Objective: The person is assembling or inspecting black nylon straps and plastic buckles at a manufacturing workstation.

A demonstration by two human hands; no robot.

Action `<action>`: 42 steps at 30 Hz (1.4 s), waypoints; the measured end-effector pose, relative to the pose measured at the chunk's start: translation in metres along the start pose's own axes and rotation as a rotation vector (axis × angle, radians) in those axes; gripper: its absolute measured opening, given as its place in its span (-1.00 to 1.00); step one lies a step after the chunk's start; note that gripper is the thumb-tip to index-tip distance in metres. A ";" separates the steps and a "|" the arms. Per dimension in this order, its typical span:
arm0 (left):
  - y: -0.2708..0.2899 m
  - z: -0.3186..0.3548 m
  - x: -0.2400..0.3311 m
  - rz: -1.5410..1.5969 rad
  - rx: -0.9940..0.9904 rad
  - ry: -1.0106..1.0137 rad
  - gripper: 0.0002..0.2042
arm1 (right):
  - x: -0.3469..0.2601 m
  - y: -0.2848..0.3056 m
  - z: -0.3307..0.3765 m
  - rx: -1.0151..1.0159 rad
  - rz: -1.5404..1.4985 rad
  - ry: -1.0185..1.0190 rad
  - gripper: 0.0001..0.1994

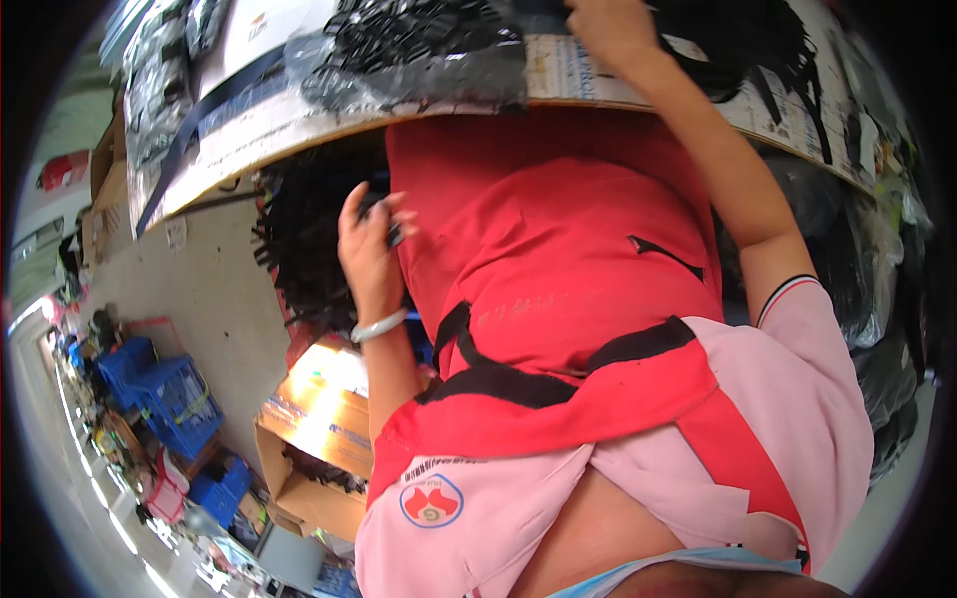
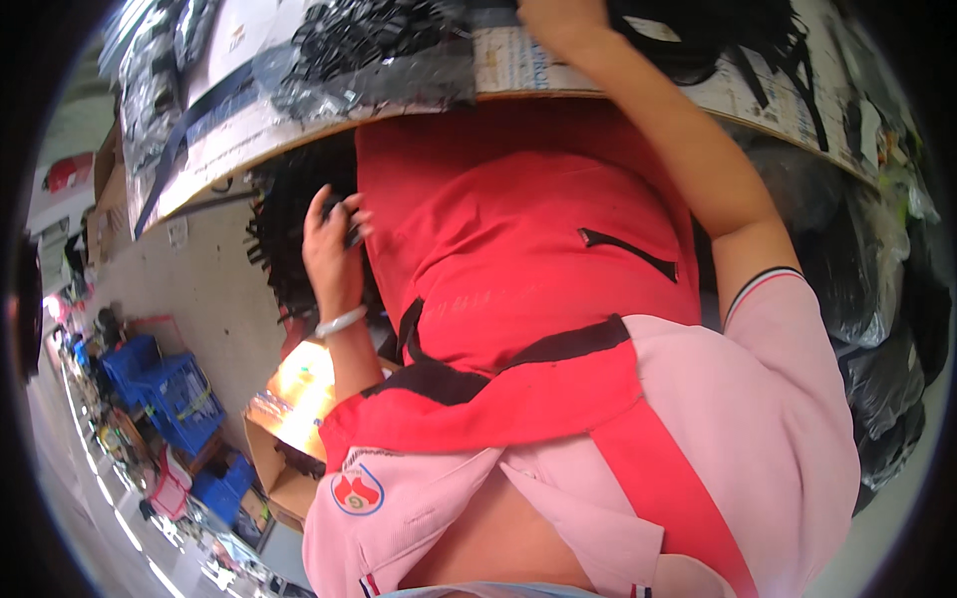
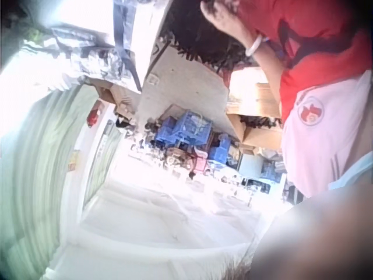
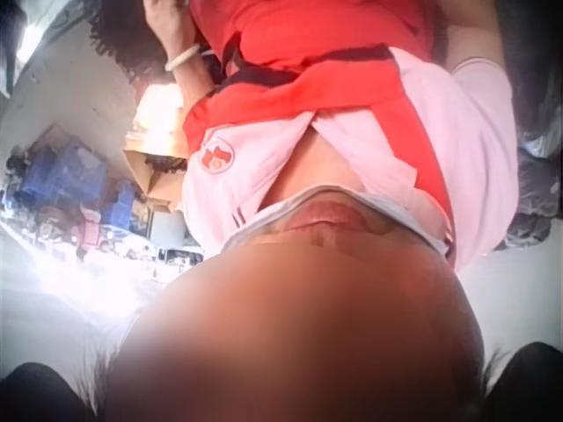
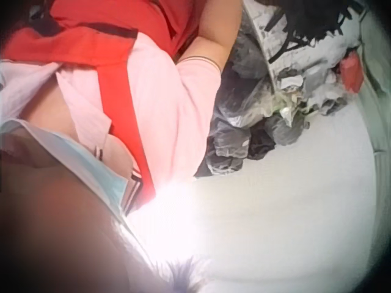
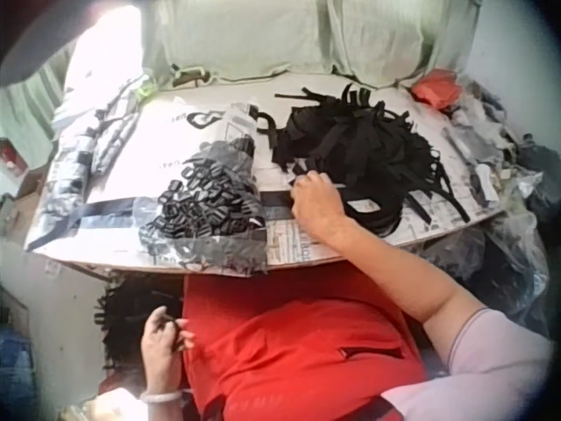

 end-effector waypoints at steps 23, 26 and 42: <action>-0.090 -0.003 0.019 -0.438 0.052 -0.485 -0.87 | -0.127 0.007 0.105 -0.609 -2.066 -0.793 -0.78; -0.091 0.000 0.024 -0.521 0.103 -0.573 -0.90 | -0.131 0.004 0.102 -0.468 -1.932 -0.715 -0.76; -0.094 -0.010 0.001 0.333 -0.272 0.245 -0.80 | -0.121 -0.007 0.099 -0.204 -1.645 -0.201 -0.85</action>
Point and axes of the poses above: each hand's wrist, its own z-axis away from the middle knuckle, its own y-axis out of the back of the hand, x = y × z, the point moved 4 cm from there along -z, towards the middle knuckle, and after that the axes turned 14 degrees about -z, right-handed, at the moved point
